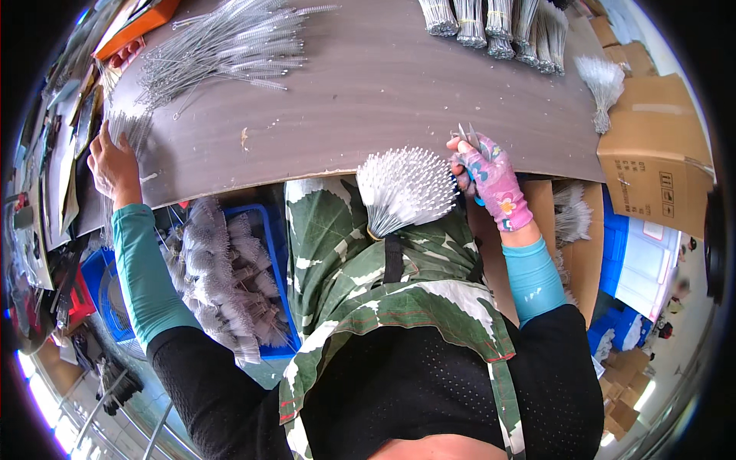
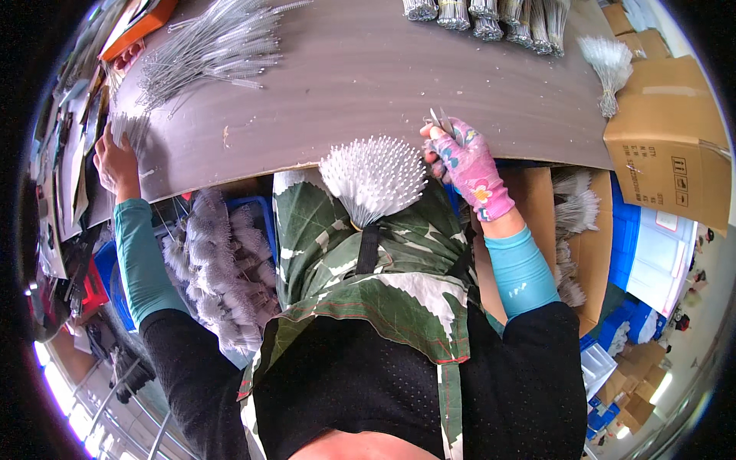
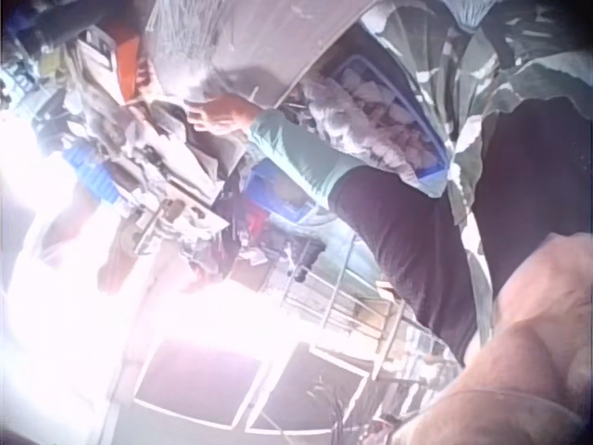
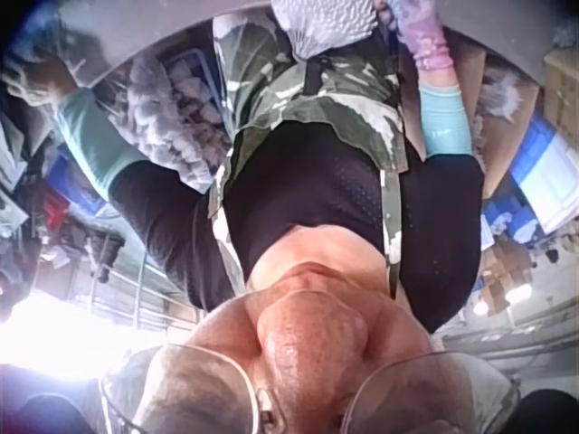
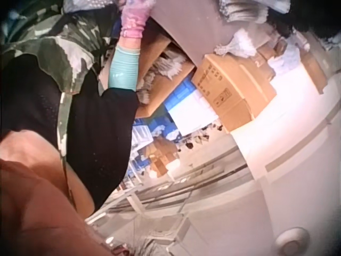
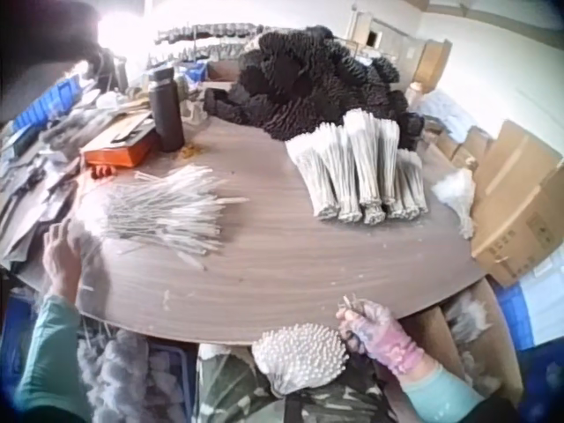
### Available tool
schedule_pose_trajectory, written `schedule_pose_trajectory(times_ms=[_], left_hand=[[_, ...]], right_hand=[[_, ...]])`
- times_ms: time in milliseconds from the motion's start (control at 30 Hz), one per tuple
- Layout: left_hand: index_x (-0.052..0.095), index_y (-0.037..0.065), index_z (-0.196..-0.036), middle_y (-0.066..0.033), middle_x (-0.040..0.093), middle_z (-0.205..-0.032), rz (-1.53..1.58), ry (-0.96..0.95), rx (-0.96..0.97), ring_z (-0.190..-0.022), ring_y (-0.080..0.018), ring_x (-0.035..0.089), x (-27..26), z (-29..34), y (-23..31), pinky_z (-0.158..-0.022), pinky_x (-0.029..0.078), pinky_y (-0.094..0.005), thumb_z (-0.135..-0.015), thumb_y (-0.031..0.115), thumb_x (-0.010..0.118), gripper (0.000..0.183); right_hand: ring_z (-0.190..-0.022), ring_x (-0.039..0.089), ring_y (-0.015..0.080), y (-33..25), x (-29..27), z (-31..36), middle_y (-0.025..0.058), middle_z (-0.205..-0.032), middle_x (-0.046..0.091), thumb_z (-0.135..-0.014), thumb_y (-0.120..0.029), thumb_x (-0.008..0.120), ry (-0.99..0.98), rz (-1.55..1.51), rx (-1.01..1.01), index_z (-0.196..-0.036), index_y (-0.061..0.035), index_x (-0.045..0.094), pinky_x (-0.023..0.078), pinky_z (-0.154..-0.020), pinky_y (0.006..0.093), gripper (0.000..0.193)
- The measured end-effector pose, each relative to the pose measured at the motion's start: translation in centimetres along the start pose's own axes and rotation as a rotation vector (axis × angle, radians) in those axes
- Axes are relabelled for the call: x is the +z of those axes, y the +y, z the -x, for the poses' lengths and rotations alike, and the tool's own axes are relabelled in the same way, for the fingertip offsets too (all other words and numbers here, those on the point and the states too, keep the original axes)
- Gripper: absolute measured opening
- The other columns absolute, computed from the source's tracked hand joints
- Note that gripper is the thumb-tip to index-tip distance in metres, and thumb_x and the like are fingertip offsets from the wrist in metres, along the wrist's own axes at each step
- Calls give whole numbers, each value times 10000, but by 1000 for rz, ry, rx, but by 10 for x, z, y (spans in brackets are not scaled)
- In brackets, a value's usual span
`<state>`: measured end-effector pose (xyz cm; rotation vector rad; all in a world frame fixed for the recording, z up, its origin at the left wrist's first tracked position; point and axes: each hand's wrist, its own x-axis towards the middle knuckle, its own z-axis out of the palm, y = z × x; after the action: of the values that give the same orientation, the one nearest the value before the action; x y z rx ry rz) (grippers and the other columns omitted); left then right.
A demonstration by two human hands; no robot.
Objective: Assembling and trimming small plastic brushes in a factory setting.
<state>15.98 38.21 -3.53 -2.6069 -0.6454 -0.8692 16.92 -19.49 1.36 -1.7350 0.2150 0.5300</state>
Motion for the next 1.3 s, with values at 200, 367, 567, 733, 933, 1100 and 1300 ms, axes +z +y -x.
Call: schedule_pose_trajectory(times_ms=[200, 367, 567, 733, 933, 1100, 1300], left_hand=[[503, 158, -1265, -74, 582, -1099, 108, 138, 28, -985, -246, 557, -44, 15, 30, -882, 429, -381, -845, 322, 628, 468], [650, 68, -985, -53, 628, -785, 903, -146, -153, -645, -139, 578, -133, 95, 114, -574, 473, -264, -826, 94, 668, 162], [467, 10, -1278, -132, 579, -1137, 1463, -901, -248, -1022, -202, 580, -198, 202, 219, -807, 497, -319, -724, 215, 778, 667], [122, -73, -1374, -291, 398, -1295, 1422, -1055, -215, -1196, -375, 453, -211, 214, 281, -999, 385, -400, -582, 313, 860, 1149], [137, -51, -1347, -248, 517, -1175, 1451, -878, -318, -1088, -366, 539, -176, 244, 311, -930, 434, -404, -607, 292, 843, 1079], [541, 68, -1185, -112, 640, -1064, 1291, -627, 122, -1002, -269, 614, -147, 247, 311, -838, 486, -331, -758, 257, 702, 494], [641, 70, -1083, -78, 664, -1053, 1480, -746, 88, -958, -193, 636, -104, 273, 316, -813, 502, -300, -809, 155, 630, 287]], right_hand=[[-568, 492, 45, 5, 3, 2, -15, -727, 569, -928, -217, 553, -35, 18, -66, -987, -75, 618, 385, -483, 192, 167], [-648, 495, 48, 7, 8, 6, -26, -746, 551, -943, -216, 528, -75, 32, -59, -994, -54, 631, 412, -531, 206, 199], [-607, 485, 51, 11, 12, 5, -33, -730, 533, -953, -268, 508, -155, -69, -174, -990, -44, 629, 406, -525, 209, 256], [-576, 495, 54, 4, 21, 17, -32, -730, 549, -935, -218, 549, -95, 25, -151, -985, -40, 603, 411, -508, 216, 193], [-588, 507, 53, 17, 47, 38, -9, -735, 548, -924, -177, 559, -24, -26, -275, -986, -40, 524, 451, -507, 222, 155], [-601, 506, 58, 20, 54, 47, 16, -813, 553, -912, -139, 571, -106, -46, -266, -1034, -29, 496, 426, -499, 218, 180], [-673, 495, 57, 17, 43, 48, 12, -905, 565, -905, -88, 562, -180, -79, -194, -1125, -16, 499, 431, -588, 210, 240]])
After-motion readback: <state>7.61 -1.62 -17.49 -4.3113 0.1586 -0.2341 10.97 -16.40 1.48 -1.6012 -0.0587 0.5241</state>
